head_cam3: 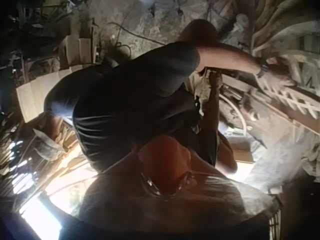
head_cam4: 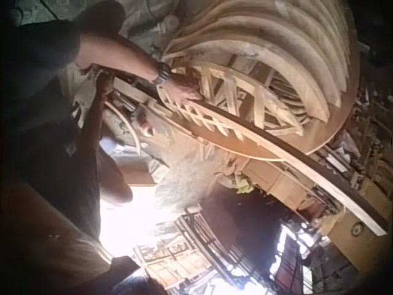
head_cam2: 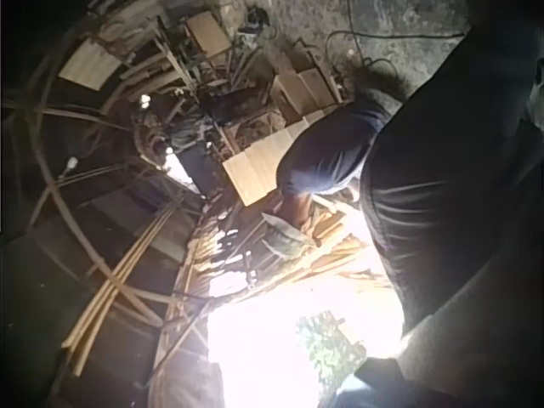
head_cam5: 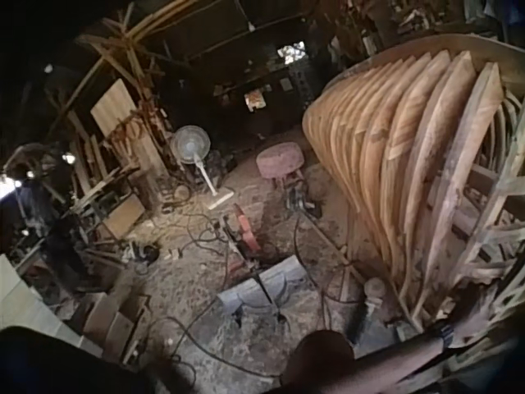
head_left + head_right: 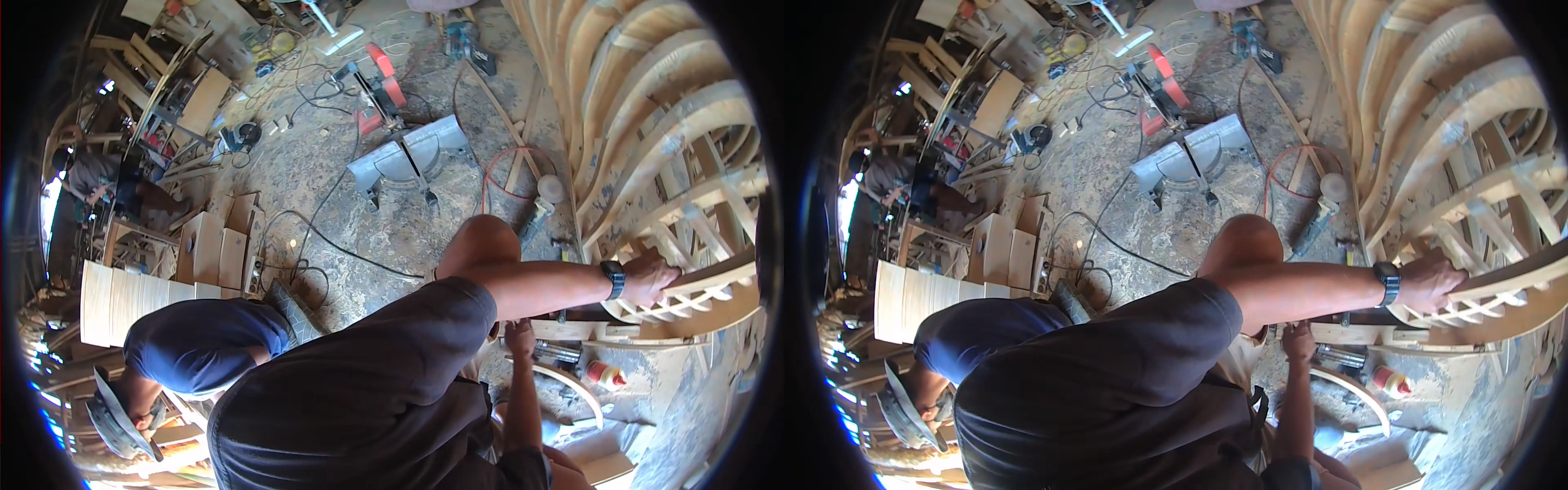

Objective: The person aligns a wooden strip against a curved wooden frame, measures it with a square, and marks it with a pencil. Then, the person cuts the strip using a power miter saw.

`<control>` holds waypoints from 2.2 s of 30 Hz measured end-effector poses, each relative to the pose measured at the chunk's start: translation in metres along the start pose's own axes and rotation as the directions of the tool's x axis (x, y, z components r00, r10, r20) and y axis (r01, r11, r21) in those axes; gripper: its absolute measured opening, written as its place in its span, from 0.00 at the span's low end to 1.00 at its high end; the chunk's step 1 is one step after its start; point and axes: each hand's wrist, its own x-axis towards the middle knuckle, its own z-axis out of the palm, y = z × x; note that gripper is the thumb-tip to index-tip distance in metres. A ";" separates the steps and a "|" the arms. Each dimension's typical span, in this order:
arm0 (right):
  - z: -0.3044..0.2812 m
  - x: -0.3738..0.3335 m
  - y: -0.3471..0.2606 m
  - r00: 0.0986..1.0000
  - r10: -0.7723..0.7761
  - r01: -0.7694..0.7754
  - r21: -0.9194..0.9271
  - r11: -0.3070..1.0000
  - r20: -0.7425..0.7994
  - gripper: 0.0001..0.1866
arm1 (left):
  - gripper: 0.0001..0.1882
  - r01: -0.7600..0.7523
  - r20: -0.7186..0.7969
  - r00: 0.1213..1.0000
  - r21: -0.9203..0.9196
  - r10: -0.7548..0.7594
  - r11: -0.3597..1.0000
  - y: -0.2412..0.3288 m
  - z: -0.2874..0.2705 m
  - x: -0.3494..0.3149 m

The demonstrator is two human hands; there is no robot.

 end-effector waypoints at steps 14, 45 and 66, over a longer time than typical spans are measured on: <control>0.099 0.042 0.024 0.982 -0.138 0.177 0.376 0.909 -0.128 0.28 | 0.16 -0.045 -0.030 0.999 -0.139 0.041 0.989 0.011 -0.001 -0.005; -0.144 -0.078 -0.022 0.770 0.590 -0.138 0.840 0.525 -0.242 0.19 | 0.27 -0.090 0.030 0.996 0.022 0.089 0.996 0.011 -0.014 0.005; -0.195 0.004 -0.016 0.655 0.620 0.038 0.838 0.544 -0.432 0.26 | 0.24 -0.115 0.056 0.992 0.095 0.110 0.989 0.026 -0.015 0.002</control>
